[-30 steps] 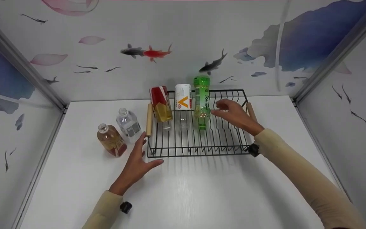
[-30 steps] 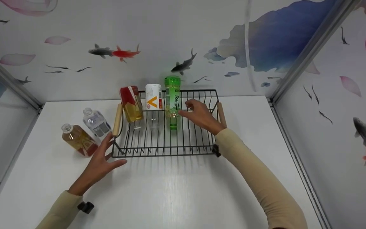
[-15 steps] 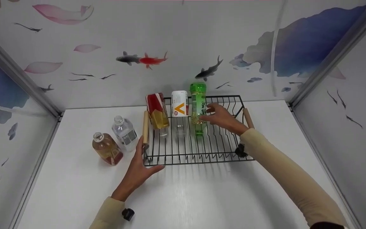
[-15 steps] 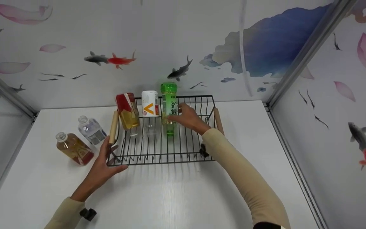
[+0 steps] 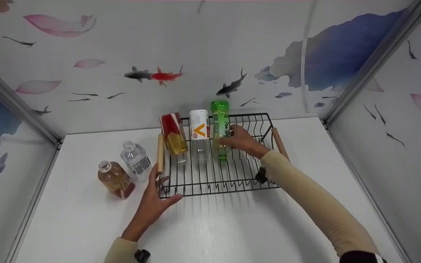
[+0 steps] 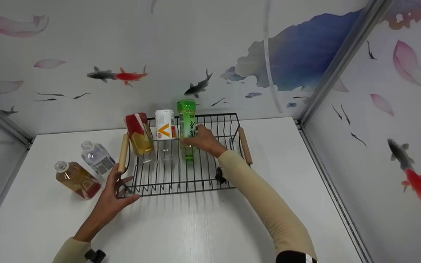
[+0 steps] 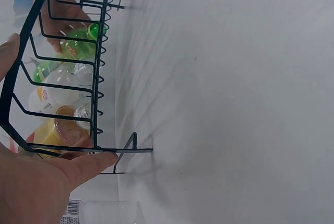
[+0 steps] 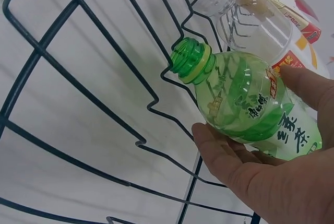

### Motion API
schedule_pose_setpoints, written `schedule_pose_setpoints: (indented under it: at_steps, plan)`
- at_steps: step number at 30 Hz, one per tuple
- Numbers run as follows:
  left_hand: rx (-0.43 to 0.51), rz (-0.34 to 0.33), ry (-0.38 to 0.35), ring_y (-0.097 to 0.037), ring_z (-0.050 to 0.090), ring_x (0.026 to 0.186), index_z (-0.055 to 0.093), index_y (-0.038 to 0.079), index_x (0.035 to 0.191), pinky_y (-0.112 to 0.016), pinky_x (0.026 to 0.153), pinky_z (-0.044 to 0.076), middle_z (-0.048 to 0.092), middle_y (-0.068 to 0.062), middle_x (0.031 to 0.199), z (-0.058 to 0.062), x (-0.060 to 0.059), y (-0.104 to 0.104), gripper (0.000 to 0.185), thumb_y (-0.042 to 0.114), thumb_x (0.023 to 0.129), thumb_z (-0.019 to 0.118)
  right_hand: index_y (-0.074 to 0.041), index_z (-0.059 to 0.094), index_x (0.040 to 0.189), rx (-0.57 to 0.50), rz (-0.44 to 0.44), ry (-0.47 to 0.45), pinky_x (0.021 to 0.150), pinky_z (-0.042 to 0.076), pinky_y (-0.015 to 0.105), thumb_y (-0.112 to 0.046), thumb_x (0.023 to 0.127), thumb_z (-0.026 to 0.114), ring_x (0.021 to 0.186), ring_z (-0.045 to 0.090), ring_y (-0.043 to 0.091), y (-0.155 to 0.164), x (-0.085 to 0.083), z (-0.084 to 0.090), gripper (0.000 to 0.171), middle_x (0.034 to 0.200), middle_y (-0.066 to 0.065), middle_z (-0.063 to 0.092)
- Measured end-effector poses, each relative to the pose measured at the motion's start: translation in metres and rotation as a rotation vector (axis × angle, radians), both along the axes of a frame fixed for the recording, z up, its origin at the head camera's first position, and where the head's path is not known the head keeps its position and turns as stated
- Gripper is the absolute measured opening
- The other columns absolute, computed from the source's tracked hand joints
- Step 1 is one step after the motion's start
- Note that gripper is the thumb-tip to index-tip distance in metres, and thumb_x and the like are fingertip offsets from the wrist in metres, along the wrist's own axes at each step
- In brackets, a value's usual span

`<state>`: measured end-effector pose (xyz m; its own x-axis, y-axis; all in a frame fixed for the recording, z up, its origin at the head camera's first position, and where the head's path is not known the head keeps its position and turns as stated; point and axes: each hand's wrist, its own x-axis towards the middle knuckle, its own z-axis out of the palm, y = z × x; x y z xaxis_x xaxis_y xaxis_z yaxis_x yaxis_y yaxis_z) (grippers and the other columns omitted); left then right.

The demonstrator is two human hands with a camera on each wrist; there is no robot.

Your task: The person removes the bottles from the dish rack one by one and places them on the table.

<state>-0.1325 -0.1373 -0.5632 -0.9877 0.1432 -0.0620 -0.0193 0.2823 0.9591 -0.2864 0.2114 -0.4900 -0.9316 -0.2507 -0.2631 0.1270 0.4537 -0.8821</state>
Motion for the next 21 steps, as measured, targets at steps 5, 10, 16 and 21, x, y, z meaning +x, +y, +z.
schedule_pose_setpoints:
  at_steps: [5,10,16,21]
  plan:
    - [-0.005,-0.002,0.007,-0.036,0.044,0.158,0.003,0.03,0.178,-0.06,0.128,0.036,0.023,-0.016,0.18,0.0,0.0,0.0,0.132,0.035,0.087,0.098,0.003,0.05,0.149,-0.005,-0.007,0.014,0.108,0.056,0.059,-0.032,0.102,0.08,0.116,0.065,0.033,0.0,0.002,0.001,0.066,0.138,0.022,0.062]
    - [-0.003,-0.01,0.016,-0.035,0.044,0.158,0.002,0.029,0.178,-0.058,0.129,0.035,0.023,-0.016,0.179,0.0,0.0,-0.001,0.132,0.035,0.087,0.098,0.005,0.045,0.155,0.001,-0.015,0.049,0.107,0.056,0.061,-0.031,0.102,0.08,0.116,0.065,0.034,0.004,0.006,0.005,0.073,0.142,0.025,0.058]
    - [-0.005,-0.012,0.026,-0.037,0.044,0.158,0.002,0.025,0.178,-0.06,0.129,0.035,0.024,-0.019,0.178,0.0,0.0,-0.001,0.132,0.035,0.087,0.097,0.003,0.046,0.153,-0.016,-0.023,0.073,0.109,0.055,0.063,-0.029,0.103,0.079,0.117,0.065,0.035,0.011,0.011,0.011,0.068,0.143,0.025,0.056]
    - [-0.006,-0.011,0.032,-0.038,0.044,0.158,0.003,0.026,0.178,-0.06,0.128,0.035,0.025,-0.02,0.177,0.0,0.0,0.001,0.132,0.034,0.087,0.097,0.002,0.049,0.152,-0.02,-0.02,0.086,0.106,0.058,0.058,-0.03,0.103,0.078,0.116,0.066,0.032,0.016,0.014,0.015,0.065,0.141,0.024,0.058]
